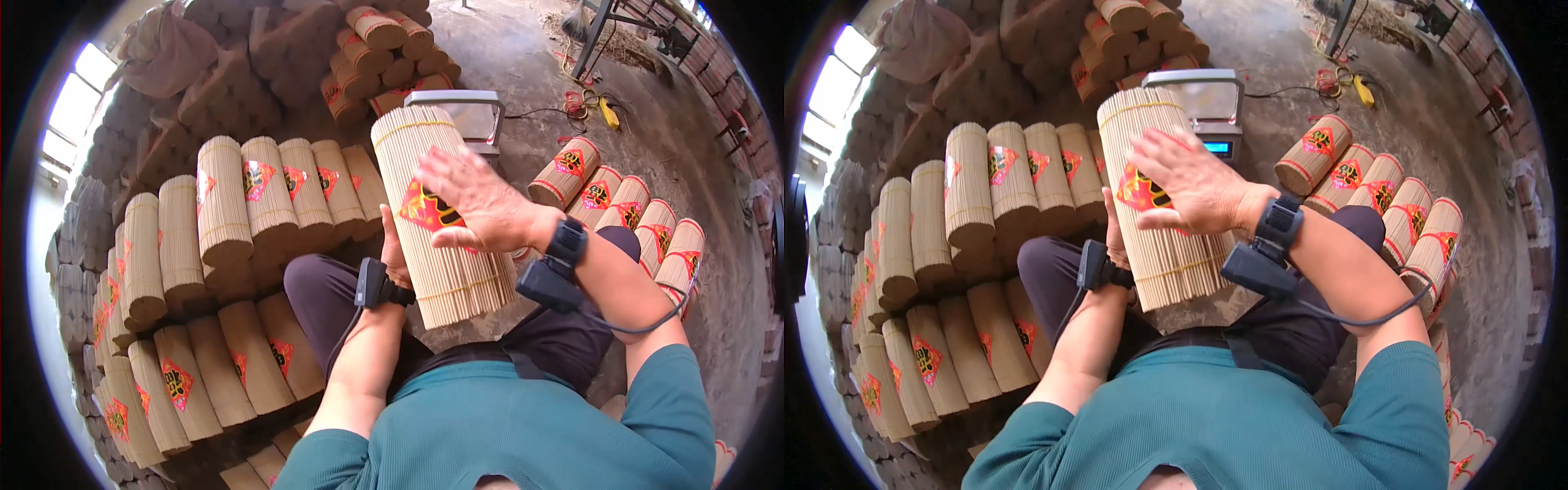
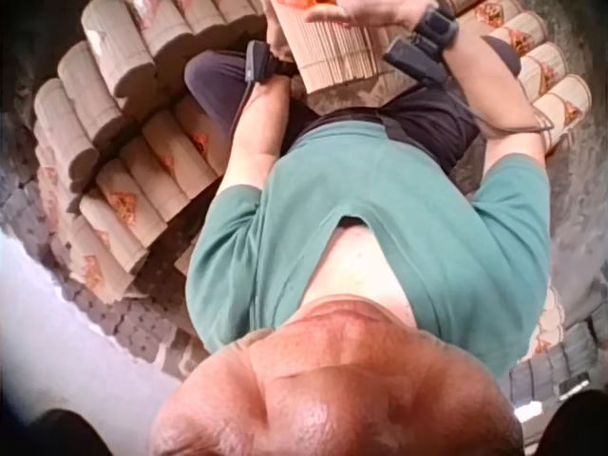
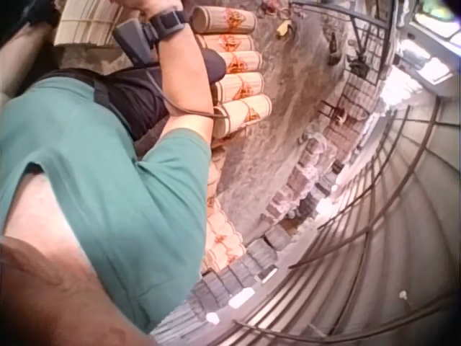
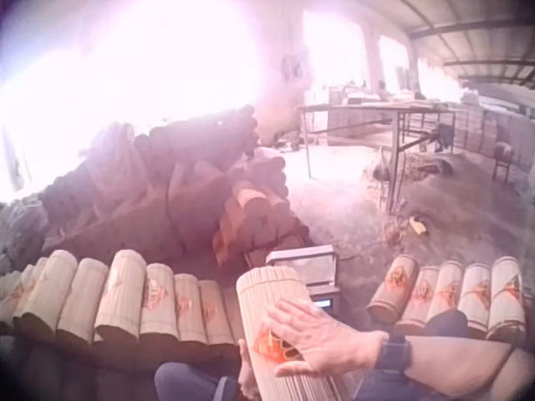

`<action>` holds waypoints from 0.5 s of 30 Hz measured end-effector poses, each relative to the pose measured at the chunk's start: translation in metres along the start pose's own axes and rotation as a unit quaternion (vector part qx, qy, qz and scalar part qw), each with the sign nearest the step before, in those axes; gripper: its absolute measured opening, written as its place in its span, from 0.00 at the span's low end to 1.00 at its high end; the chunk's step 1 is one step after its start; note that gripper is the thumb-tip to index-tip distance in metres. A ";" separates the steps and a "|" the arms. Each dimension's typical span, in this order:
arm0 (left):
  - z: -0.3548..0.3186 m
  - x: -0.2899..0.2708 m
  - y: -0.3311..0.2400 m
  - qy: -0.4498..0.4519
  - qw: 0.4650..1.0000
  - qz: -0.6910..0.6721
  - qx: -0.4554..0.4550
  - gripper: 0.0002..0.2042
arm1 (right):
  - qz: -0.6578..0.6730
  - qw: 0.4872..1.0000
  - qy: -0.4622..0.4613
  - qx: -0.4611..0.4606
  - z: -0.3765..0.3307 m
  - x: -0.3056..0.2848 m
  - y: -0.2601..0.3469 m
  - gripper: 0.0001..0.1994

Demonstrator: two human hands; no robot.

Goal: Weighing large bundles of incense sticks on a digital scale and organizing them in stacks.

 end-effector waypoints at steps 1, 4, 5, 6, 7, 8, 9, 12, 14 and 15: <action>0.001 -0.003 -0.001 0.046 0.997 -0.060 -0.022 0.46 | 0.024 0.999 0.027 0.012 -0.008 0.012 -0.004 0.49; 0.000 -0.013 0.002 0.043 0.997 -0.057 -0.038 0.48 | 0.107 0.991 -0.001 0.085 -0.020 0.020 -0.022 0.51; 0.000 -0.014 0.003 0.044 0.997 -0.045 -0.048 0.48 | 0.206 0.964 -0.052 0.158 -0.023 0.021 -0.029 0.52; 0.001 -0.014 0.004 0.019 0.999 -0.030 -0.038 0.49 | 0.287 0.918 -0.101 0.256 -0.028 0.024 -0.038 0.54; 0.003 -0.020 0.005 0.012 0.999 -0.035 -0.039 0.49 | 0.306 0.876 -0.126 0.350 -0.034 0.029 -0.045 0.54; 0.005 -0.031 0.004 -0.011 0.999 -0.005 -0.035 0.50 | 0.416 0.800 -0.111 0.418 -0.038 0.044 -0.052 0.54; 0.009 -0.041 0.005 -0.032 0.999 0.023 -0.035 0.52 | 0.514 0.704 -0.095 0.481 -0.044 0.065 -0.063 0.54; 0.014 -0.067 0.007 -0.108 0.990 0.068 -0.061 0.47 | 0.725 0.527 -0.034 0.441 -0.045 0.101 -0.079 0.32; 0.022 -0.072 0.003 -0.150 0.972 0.174 -0.058 0.44 | 0.725 0.509 -0.049 0.461 -0.052 0.110 -0.084 0.30; 0.024 -0.079 0.002 -0.169 0.967 0.177 -0.077 0.41 | 0.728 0.509 -0.035 0.459 -0.054 0.112 -0.087 0.33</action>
Point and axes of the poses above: each hand's wrist, its own z-axis towards the middle knuckle, its own x-axis out of the palm, y = z × x, the point moved 4 cm from there along z, towards the middle knuckle, and after that the axes turned 6 degrees about -y, right-handed, at the moved point
